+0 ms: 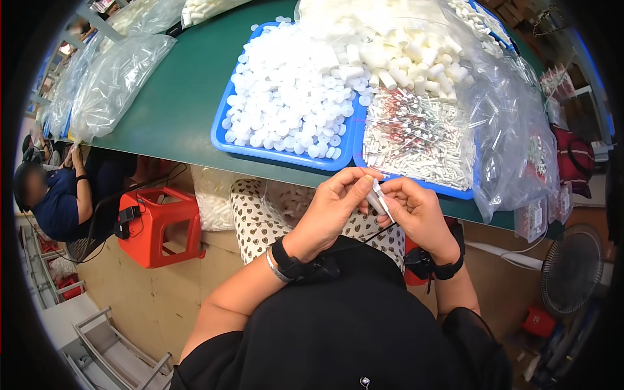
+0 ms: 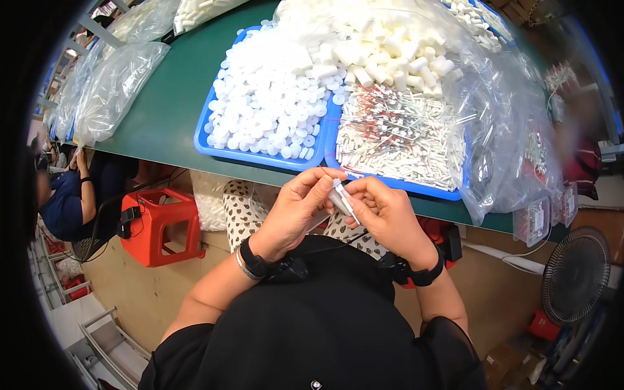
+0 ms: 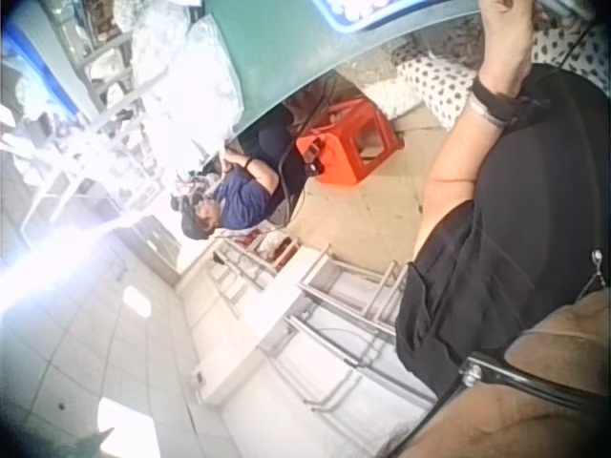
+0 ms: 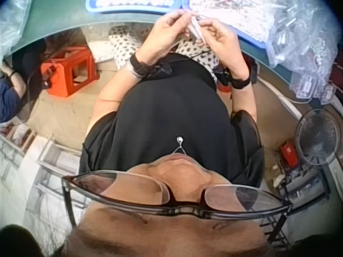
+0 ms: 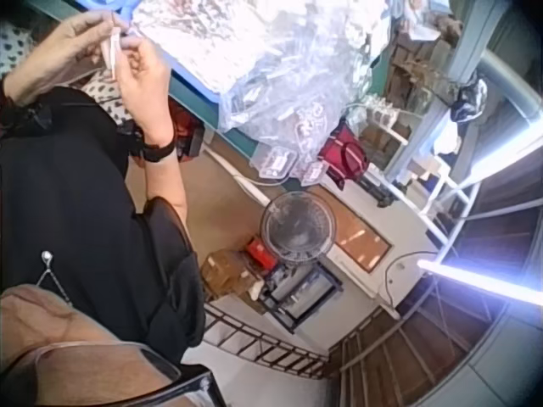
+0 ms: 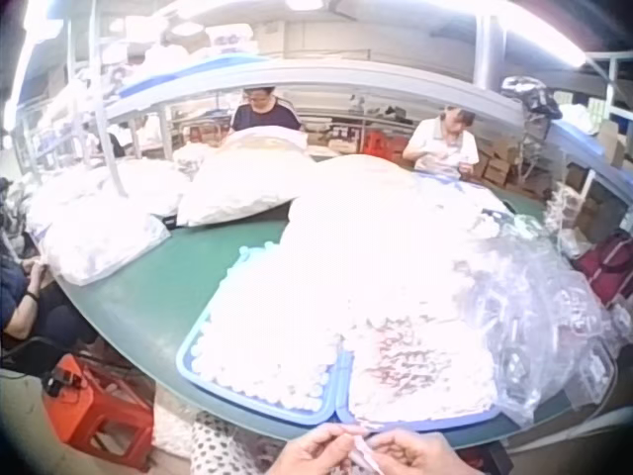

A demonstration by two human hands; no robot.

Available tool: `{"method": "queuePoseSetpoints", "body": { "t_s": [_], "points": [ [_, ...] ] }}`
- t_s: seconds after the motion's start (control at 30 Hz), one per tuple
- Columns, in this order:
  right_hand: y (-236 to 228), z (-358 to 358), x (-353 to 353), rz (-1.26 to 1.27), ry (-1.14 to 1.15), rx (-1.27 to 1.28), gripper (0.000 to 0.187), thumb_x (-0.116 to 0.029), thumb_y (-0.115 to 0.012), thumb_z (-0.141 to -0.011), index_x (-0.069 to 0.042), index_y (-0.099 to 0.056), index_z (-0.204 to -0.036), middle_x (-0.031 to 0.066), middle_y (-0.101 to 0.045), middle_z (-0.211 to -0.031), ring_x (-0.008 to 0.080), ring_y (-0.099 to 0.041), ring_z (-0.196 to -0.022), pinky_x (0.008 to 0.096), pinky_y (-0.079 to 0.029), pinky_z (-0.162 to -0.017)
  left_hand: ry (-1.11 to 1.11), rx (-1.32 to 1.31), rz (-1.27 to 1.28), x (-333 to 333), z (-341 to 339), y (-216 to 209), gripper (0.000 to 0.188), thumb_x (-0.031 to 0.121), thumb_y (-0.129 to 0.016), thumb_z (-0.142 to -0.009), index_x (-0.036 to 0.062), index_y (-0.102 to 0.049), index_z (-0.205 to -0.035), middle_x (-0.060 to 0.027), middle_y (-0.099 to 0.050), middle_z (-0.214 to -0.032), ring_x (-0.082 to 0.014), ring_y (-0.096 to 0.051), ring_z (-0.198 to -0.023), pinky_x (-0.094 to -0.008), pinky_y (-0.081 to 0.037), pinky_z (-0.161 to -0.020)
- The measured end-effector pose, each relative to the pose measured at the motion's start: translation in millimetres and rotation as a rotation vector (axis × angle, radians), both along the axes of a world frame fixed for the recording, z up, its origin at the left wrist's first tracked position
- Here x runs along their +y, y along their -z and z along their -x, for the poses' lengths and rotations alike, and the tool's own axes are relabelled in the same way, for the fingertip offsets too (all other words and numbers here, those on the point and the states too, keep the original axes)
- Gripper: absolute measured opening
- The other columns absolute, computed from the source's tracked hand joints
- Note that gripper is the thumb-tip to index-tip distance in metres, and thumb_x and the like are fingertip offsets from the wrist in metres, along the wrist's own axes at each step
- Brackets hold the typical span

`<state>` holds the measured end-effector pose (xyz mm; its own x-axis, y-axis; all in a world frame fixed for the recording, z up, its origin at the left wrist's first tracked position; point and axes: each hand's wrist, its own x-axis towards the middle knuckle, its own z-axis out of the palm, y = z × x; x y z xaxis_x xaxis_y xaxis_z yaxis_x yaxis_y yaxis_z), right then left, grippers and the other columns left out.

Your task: The person repeatedly picks a white plastic cap and a metal pin from trays on a green table, inserts the pin into the cap, and places the assembled unit into a clear plastic bag. The process is continuous and repetitive throughout the clip.

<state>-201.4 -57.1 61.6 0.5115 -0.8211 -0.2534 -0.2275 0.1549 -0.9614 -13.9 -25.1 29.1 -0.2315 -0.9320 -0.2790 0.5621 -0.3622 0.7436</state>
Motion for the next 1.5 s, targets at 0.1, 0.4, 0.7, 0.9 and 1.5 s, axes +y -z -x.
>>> {"method": "queuePoseSetpoints", "body": {
  "t_s": [0.1,0.4,0.7,0.9,1.5],
  "points": [
    [1.7,4.6,-5.2,-0.255,0.032,-0.16,0.015,-0.009,-0.056,-0.1,0.002,-0.057,-0.111,0.0089,-0.068,-0.092,0.0111,-0.067,-0.074,0.0241,-0.057,-0.064,0.01,-0.02,-0.009,-0.2,2.1,0.9,0.03,0.023,-0.054,-0.104,0.0011,-0.06,-0.123,0.0003,-0.061,-0.082,-0.006,-0.058,-0.078,-0.0202,-0.049,-0.072],
    [-14.2,13.8,-22.7,-0.026,0.021,0.039,0.018,-0.014,-0.059,-0.099,-0.001,-0.058,-0.112,0.0132,-0.07,-0.094,0.0201,-0.07,-0.077,0.0304,-0.056,-0.068,0.052,-0.101,0.054,2.9,5.7,-13.3,0.037,0.016,-0.061,-0.1,0.0,-0.054,-0.133,-0.0033,-0.067,-0.096,-0.0061,-0.06,-0.078,-0.0202,-0.05,-0.069],
    [9.8,94.2,-144.3,1.067,0.044,1.261,0.027,0.006,-0.055,-0.081,0.0,-0.065,-0.106,0.0164,-0.066,-0.104,0.0362,-0.058,-0.106,0.0432,-0.049,-0.088,0.138,0.204,-0.048,4.9,5.7,-6.5,0.017,0.015,-0.056,-0.101,0.0052,-0.053,-0.115,-0.0128,-0.067,-0.107,-0.0092,-0.061,-0.078,-0.0248,-0.052,-0.07],
    [-0.3,91.5,-135.6,1.269,0.239,0.968,0.02,0.0,-0.061,-0.086,0.001,-0.061,-0.106,0.0188,-0.063,-0.102,0.0358,-0.059,-0.102,0.041,-0.05,-0.085,0.121,0.214,-0.071,0.8,-4.3,-5.9,0.024,0.022,-0.052,-0.104,0.0006,-0.056,-0.113,-0.0098,-0.066,-0.097,-0.0091,-0.059,-0.076,-0.0244,-0.052,-0.07],
    [-3.6,-5.3,-7.1,0.932,-0.064,0.318,0.033,-0.001,-0.072,-0.083,0.002,-0.061,-0.114,0.0154,-0.066,-0.094,0.031,-0.064,-0.081,0.0388,-0.052,-0.07,-0.206,0.14,0.035,-1.3,5.4,3.8,0.02,0.019,-0.052,-0.104,0.0017,-0.052,-0.114,-0.0065,-0.061,-0.101,-0.0098,-0.057,-0.085,-0.0253,-0.049,-0.08]
  ]
}}
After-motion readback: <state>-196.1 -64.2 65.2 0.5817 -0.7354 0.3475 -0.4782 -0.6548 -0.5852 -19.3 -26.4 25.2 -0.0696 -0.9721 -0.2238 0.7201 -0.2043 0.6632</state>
